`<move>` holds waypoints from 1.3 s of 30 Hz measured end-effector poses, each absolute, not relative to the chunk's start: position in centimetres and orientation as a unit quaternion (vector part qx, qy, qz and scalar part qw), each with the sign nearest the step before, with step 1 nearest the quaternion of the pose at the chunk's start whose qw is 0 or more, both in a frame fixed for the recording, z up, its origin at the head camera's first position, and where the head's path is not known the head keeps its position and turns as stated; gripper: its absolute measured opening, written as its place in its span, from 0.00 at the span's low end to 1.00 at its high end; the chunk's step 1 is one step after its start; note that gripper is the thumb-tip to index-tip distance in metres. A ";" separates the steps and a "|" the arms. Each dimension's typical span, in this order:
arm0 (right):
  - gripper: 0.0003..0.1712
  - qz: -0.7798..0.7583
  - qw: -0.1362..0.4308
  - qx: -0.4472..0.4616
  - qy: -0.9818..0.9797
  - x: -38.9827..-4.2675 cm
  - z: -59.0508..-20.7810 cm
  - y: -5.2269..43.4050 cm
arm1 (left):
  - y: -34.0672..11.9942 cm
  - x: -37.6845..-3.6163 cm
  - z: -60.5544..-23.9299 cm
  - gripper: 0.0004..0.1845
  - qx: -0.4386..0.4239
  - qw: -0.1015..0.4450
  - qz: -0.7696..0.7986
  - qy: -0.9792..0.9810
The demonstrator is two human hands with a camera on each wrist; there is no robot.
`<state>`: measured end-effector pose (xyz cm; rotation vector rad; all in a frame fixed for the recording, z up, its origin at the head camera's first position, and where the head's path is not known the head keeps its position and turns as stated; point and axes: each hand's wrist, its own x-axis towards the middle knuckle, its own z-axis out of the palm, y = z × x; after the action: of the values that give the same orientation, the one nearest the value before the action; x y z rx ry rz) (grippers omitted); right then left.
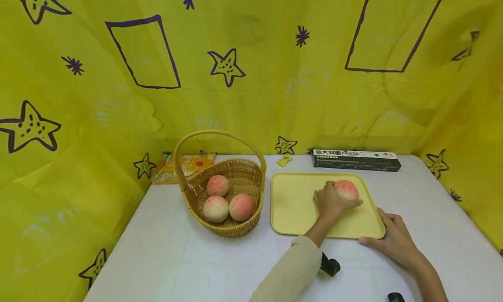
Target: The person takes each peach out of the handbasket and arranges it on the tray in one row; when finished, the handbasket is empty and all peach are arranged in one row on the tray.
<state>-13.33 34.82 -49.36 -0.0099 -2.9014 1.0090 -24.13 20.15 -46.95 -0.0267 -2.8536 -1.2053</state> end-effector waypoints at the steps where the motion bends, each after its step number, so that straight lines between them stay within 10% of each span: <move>1: 0.63 0.330 0.036 -0.003 -0.943 -13.3 -49.3 34.8 | 20.3 -24.2 -47.0 0.43 -0.009 0.025 -0.385 -0.923; 23: 0.64 0.337 0.037 -0.007 -0.941 -13.0 -49.5 34.7 | 23.7 -23.1 -48.0 0.46 -0.034 0.116 -0.311 -0.943; 39: 0.64 0.328 0.041 -0.003 -0.944 -13.4 -49.7 34.9 | 20.3 -24.4 -46.5 0.39 -0.162 -0.022 -0.363 -0.917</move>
<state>-13.40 34.92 -49.73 -0.0101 -2.8893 1.0044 -24.43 20.27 -46.47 -0.5149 -2.9237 -1.1569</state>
